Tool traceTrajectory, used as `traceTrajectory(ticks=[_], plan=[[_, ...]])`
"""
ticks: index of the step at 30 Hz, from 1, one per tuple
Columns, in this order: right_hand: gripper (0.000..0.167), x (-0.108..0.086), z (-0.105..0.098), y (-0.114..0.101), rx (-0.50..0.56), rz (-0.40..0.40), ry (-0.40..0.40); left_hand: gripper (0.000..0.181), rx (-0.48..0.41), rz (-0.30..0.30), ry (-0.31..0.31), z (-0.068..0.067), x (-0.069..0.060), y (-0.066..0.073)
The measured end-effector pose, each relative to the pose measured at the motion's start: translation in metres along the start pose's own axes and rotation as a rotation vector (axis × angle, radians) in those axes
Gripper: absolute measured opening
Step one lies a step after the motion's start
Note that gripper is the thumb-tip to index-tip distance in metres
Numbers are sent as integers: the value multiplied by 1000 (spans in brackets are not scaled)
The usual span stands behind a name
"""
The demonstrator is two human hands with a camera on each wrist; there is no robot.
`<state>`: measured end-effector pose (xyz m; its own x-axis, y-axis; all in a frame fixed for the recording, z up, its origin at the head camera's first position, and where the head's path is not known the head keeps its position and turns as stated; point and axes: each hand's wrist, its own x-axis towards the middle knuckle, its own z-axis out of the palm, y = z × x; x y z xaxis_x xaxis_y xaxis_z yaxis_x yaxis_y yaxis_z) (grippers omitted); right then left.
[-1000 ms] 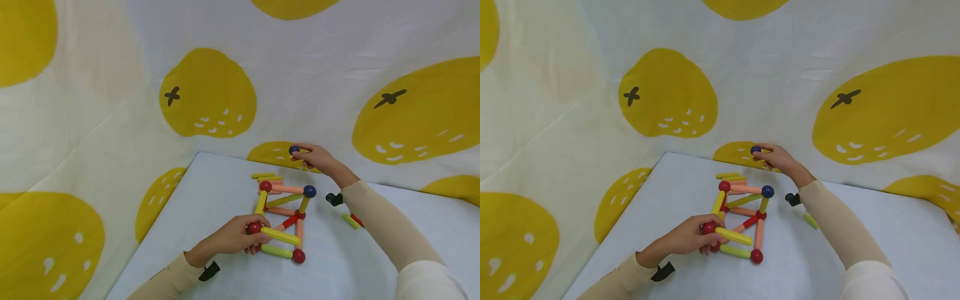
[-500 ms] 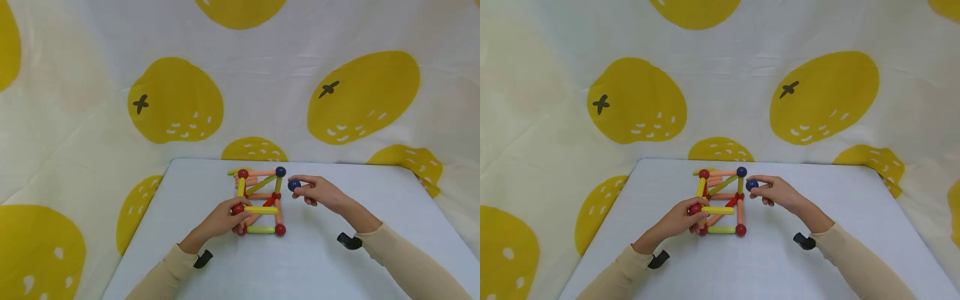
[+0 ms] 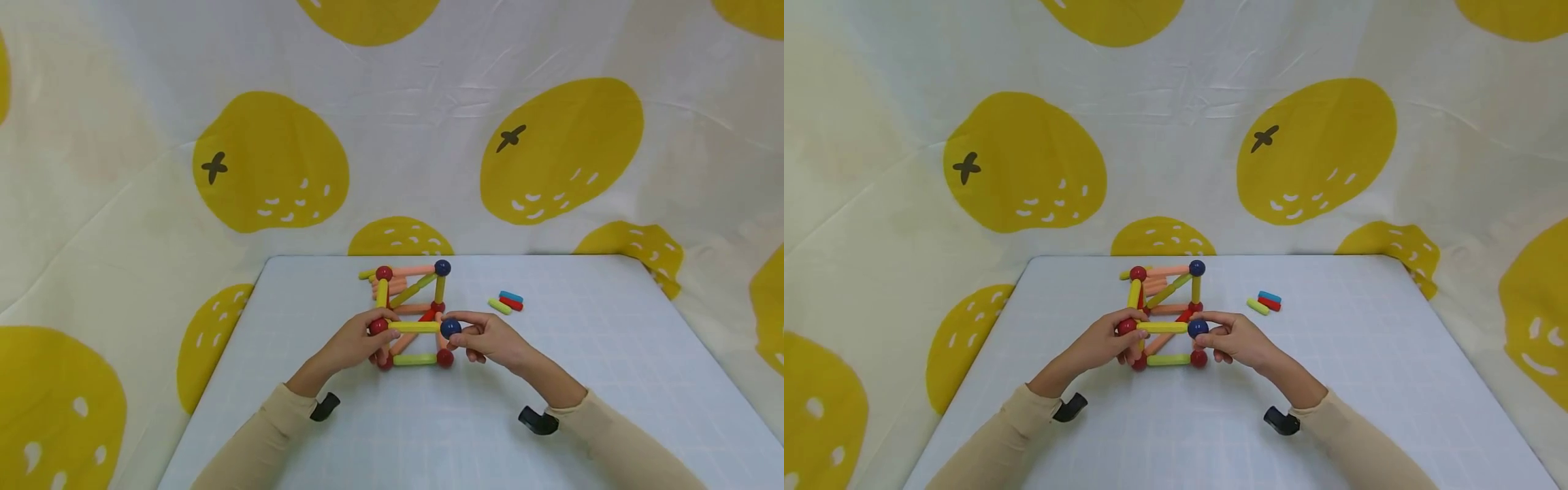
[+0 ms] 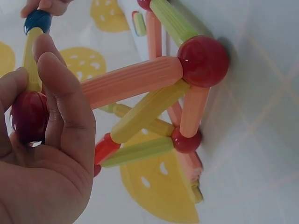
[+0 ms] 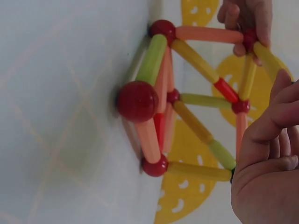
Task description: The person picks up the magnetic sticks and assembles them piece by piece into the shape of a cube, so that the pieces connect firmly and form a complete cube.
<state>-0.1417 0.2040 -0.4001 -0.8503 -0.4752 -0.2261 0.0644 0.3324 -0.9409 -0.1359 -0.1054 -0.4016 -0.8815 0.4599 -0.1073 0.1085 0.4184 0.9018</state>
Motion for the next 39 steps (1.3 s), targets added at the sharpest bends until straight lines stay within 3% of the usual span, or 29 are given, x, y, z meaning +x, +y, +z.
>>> traceTrajectory(ticks=[5, 12, 16, 22, 27, 31, 34, 39], plan=[[62, 3, 4, -1, 11, -2, 17, 29, 15, -19, -3, -2, 2, -1], [61, 2, 7, 1, 11, -8, 23, 32, 100, -65, -5, -4, 4, 2], [60, 2, 8, 4, 17, -10, 10, 33, 85, -93, -5, -2, 2, 3], [64, 5, -3, 14, -5, -23, -36, 28, 72, -80, -2, -1, 1, 5], [60, 20, -14, 35, -104, 82, 9, 31, 74, -82, 7, -3, -1, 4], [59, 37, -11, 48, -233, 189, 44, 31, 62, -78, 11, -4, -6, 3], [59, 50, -2, 53, -285, 217, 52, 29, 65, -80, 20, -4, -10, 3], [56, 65, 17, 50, -321, 194, 56, 29, 40, -92, 24, -4, -19, 3]])
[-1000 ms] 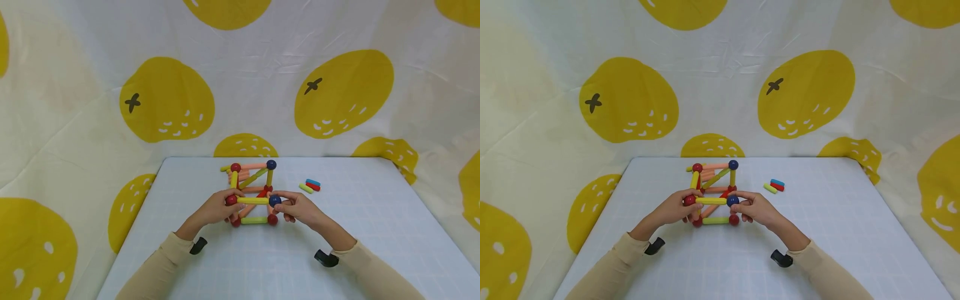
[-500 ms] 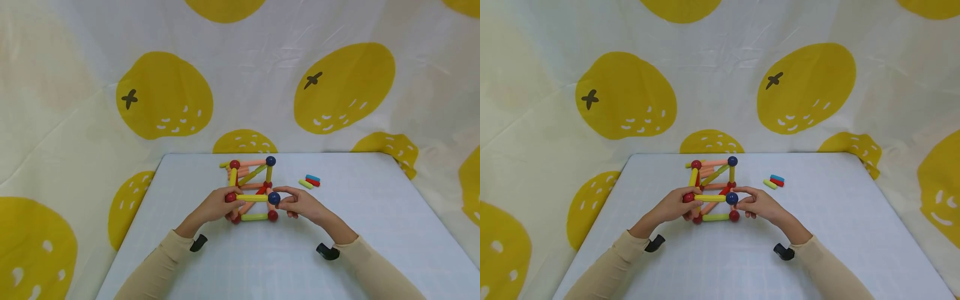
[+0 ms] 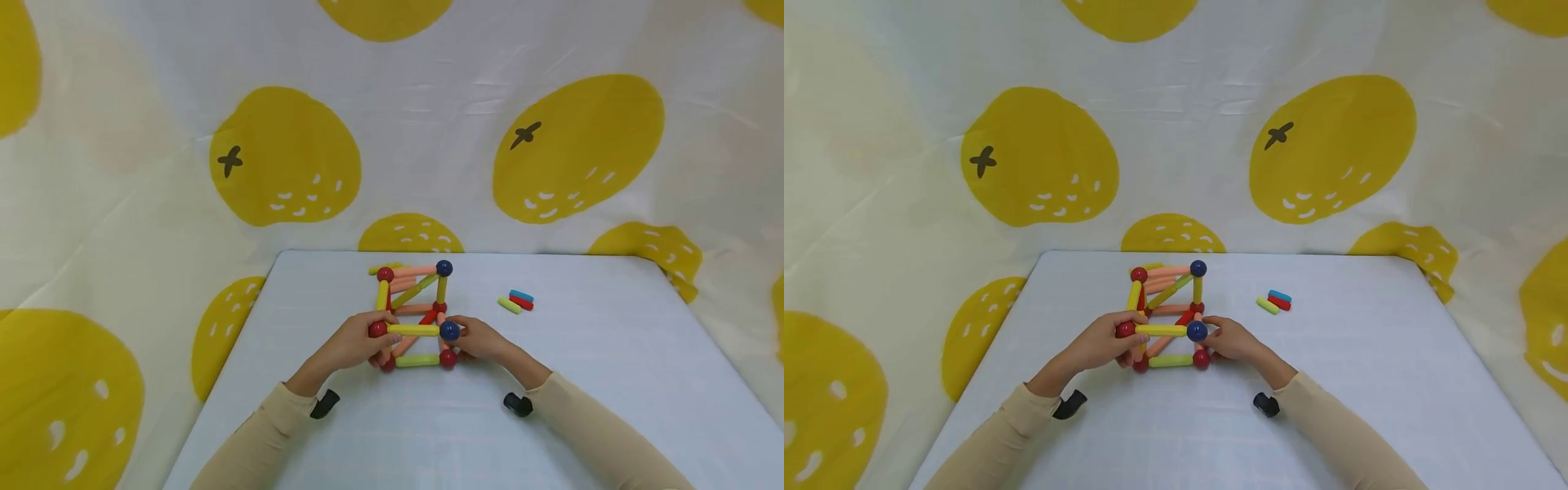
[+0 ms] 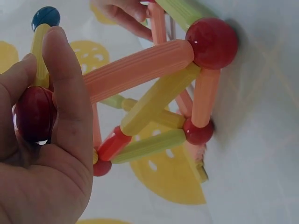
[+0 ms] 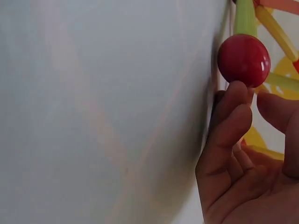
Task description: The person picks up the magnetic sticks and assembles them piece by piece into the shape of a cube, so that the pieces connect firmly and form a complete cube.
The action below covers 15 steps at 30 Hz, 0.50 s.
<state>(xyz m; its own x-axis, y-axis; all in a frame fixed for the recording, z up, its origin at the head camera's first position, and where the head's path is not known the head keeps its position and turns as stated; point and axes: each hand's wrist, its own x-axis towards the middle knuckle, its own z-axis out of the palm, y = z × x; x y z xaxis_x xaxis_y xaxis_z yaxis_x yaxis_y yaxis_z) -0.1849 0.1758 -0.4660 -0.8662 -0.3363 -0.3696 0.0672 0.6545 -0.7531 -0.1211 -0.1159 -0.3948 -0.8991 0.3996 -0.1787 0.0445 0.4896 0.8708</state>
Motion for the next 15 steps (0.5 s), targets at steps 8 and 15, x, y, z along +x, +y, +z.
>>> traceTrajectory(ticks=[8, 15], plan=[[57, 8, 24, -30, -70, -83, -40, 32, -9, -46, 89, -13, -30, -18], [56, 22, 27, -42, -108, -124, -144, 33, -40, -85, 138, -20, -48, -25]])
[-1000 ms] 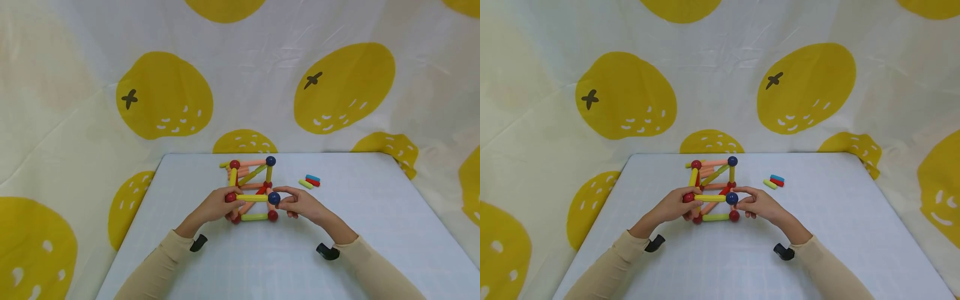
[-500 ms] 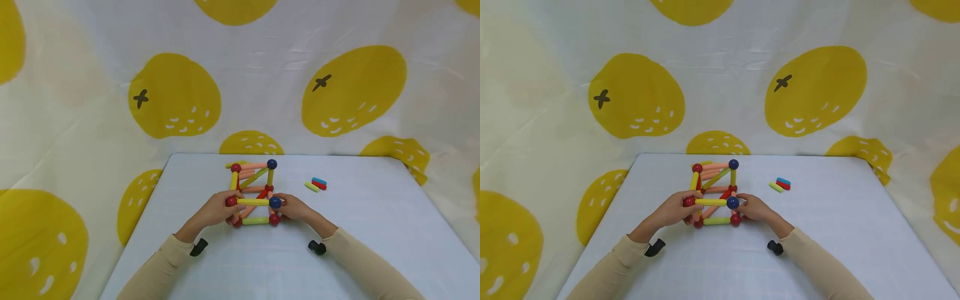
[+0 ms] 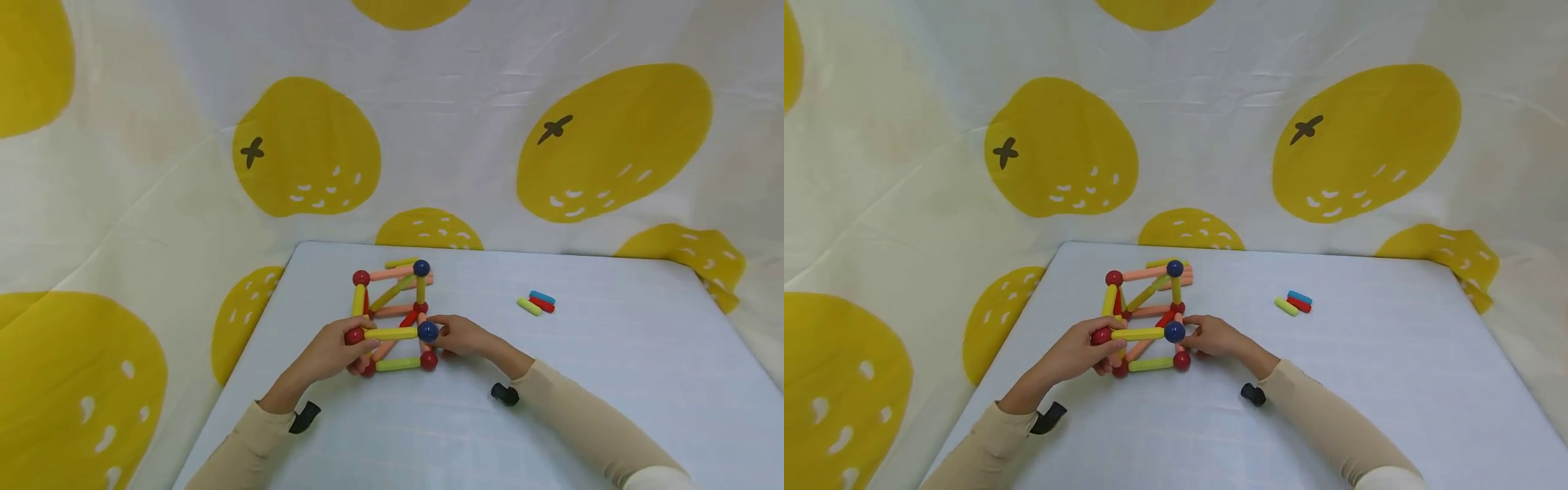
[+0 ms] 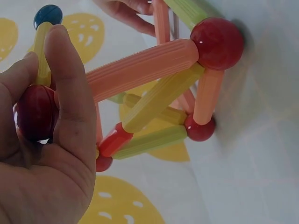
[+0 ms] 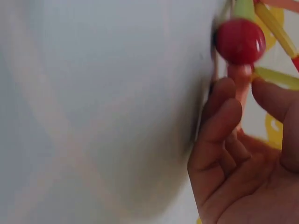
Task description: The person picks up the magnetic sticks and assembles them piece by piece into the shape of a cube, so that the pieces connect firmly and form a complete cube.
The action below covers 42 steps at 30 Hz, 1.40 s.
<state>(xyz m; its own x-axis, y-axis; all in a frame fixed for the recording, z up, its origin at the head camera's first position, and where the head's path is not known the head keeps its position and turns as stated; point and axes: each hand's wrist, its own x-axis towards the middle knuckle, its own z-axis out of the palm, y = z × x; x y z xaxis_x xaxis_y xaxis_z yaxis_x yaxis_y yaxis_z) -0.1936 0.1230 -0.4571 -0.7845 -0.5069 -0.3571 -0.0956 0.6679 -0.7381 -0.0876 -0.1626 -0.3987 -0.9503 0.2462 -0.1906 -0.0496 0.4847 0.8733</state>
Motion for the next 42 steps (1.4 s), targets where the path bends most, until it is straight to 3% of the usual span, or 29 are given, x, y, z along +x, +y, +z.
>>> traceTrajectory(ticks=[5, 9, 13, 19, 27, 35, 39, 42], plan=[[53, 15, -37, 16, 81, 38, -16, 33, -9, 3, 4, 1, 0, 1], [54, 31, -65, 28, 291, 103, -9, 32, -22, 7, 7, 1, -1, 1], [56, 50, -79, 31, 499, 168, -7, 32, -32, 3, 19, 1, -2, -2], [55, 79, -74, 25, 611, 197, -31, 32, -68, 14, 2, 0, -3, -6], [44, 106, -65, 3, 587, 179, 5, 36, -85, 5, -8, -4, -3, -4], [40, 109, -66, 0, 612, 187, 48, 34, -75, 6, -5, -2, -2, 1], [45, 98, -68, 8, 720, 204, 79, 31, -62, 17, 11, -2, -2, 1], [46, 83, -68, 19, 846, 198, 44, 32, -61, 13, 17, -2, -1, -1]])
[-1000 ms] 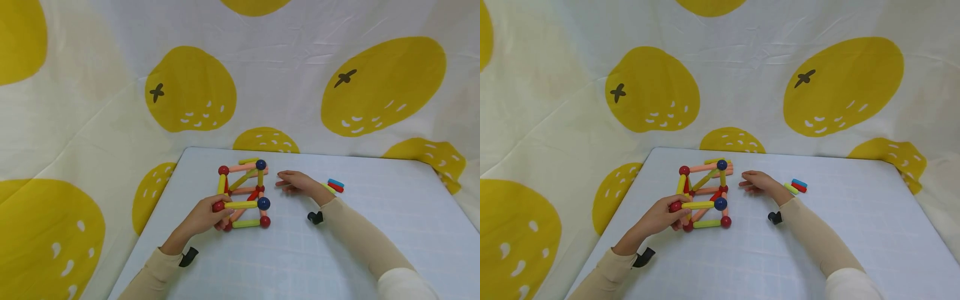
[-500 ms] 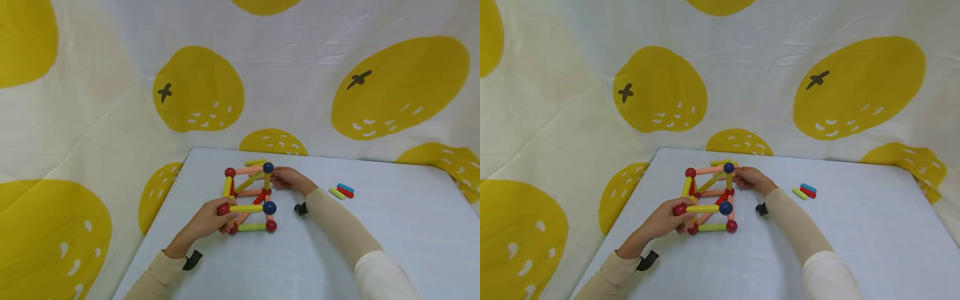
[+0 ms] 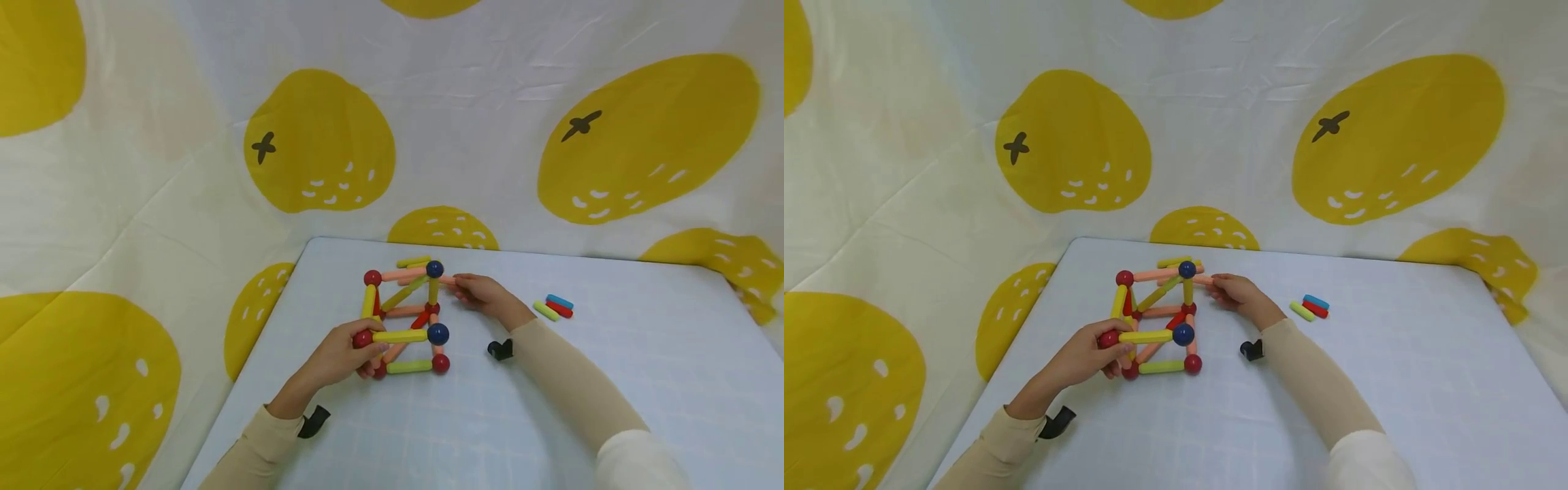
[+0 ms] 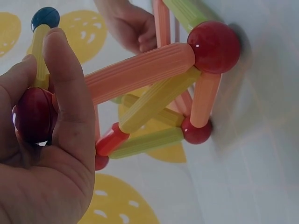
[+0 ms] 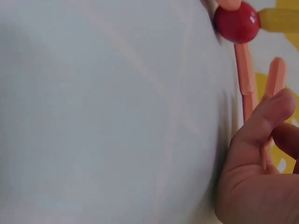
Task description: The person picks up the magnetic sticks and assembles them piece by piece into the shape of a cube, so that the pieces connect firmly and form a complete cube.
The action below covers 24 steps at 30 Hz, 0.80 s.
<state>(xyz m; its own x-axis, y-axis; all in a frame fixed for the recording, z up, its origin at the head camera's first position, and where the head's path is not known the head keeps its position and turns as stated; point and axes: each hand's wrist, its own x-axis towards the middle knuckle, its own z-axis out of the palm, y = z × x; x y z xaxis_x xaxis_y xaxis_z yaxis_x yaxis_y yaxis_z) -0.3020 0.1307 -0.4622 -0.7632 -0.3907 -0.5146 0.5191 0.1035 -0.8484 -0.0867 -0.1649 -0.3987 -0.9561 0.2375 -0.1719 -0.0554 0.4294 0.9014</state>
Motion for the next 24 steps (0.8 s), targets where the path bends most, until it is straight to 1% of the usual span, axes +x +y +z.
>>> traceTrajectory(ticks=[3, 6, 8, 13, 15, 20, 24], plan=[[46, -20, -11, 14, 123, 24, -63, 33, -1, -9, 4, 1, 0, -1], [49, -44, -17, 30, 188, 41, -139, 32, -2, -20, 6, 0, -1, 0], [51, -58, -18, 40, 211, 47, -180, 30, 2, -26, 9, 0, -1, 1], [56, -89, -13, 58, 208, 46, -273, 27, 9, -22, 11, -1, 0, 4], [51, -99, -8, 62, 201, 42, -299, 27, 11, -21, 13, -1, 1, 4], [29, -115, 4, 67, 202, 29, -380, 29, 14, -29, 28, 0, 2, 4], [24, -123, 10, 72, 223, 12, -440, 28, 9, -32, 25, 4, 3, 3]])
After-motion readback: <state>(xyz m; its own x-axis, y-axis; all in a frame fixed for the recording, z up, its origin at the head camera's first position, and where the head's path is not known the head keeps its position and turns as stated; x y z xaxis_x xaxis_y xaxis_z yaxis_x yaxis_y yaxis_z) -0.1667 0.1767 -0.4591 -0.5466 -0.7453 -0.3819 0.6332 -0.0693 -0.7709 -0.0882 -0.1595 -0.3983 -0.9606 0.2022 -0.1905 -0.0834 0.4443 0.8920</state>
